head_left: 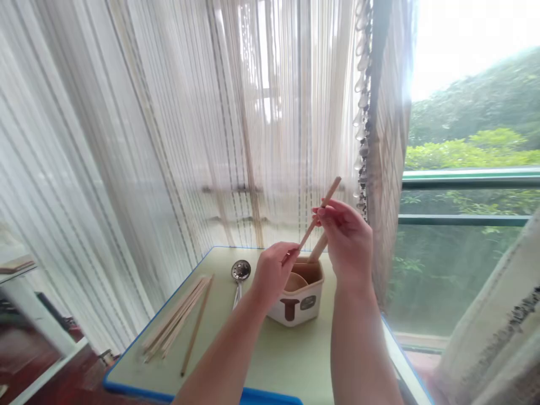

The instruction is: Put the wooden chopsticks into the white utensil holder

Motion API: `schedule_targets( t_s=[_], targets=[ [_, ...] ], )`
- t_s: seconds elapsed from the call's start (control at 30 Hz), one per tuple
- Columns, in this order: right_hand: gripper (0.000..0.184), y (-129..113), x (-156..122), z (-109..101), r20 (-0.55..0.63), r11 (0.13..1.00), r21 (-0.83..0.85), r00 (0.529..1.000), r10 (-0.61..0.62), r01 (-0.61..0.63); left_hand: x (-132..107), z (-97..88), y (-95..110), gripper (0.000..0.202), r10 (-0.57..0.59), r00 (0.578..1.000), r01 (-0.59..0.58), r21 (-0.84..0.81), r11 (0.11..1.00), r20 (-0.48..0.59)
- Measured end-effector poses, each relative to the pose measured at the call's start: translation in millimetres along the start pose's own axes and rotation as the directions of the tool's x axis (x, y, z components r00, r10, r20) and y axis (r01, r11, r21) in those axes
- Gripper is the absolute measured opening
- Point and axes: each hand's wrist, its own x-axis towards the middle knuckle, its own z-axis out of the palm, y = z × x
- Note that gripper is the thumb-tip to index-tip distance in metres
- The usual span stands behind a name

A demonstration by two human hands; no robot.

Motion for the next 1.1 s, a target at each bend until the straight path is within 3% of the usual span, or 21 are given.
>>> schedule_targets(
  t_s=[0.23,0.43,0.57,0.8,0.93,1.1],
  targets=[
    [0.024,8,5,-16,-0.027,0.982,-0.167,0.996,-0.089,0.083,19,27.5,-2,0.016,-0.009,0.998,0.015,-0.090,0.996,0.061],
    [0.020,17,13,-24,0.022,0.974,-0.215,0.997,-0.073,0.077,26,42.8,-11,0.014,-0.033,0.995,0.039,-0.060,0.997,0.092],
    [0.021,26,18,-29,0.053,0.957,-0.284,0.998,-0.035,0.048,26,47.6,-22,0.014,-0.048,0.992,0.051,-0.020,0.999,0.119],
    [0.046,38,23,-40,0.019,0.898,-0.438,0.999,-0.040,0.044,24,54.4,-34,0.015,-0.112,0.965,0.114,0.004,0.993,0.236],
    [0.043,45,26,-48,-0.016,0.899,-0.438,0.999,-0.035,0.025,23,56.1,-36,0.018,-0.135,0.941,0.129,0.039,0.991,0.310],
    [0.034,48,28,-55,0.006,0.894,-0.448,0.999,0.034,-0.028,25,58.4,-35,0.025,-0.141,0.944,0.148,0.000,0.989,0.299]
  ],
)
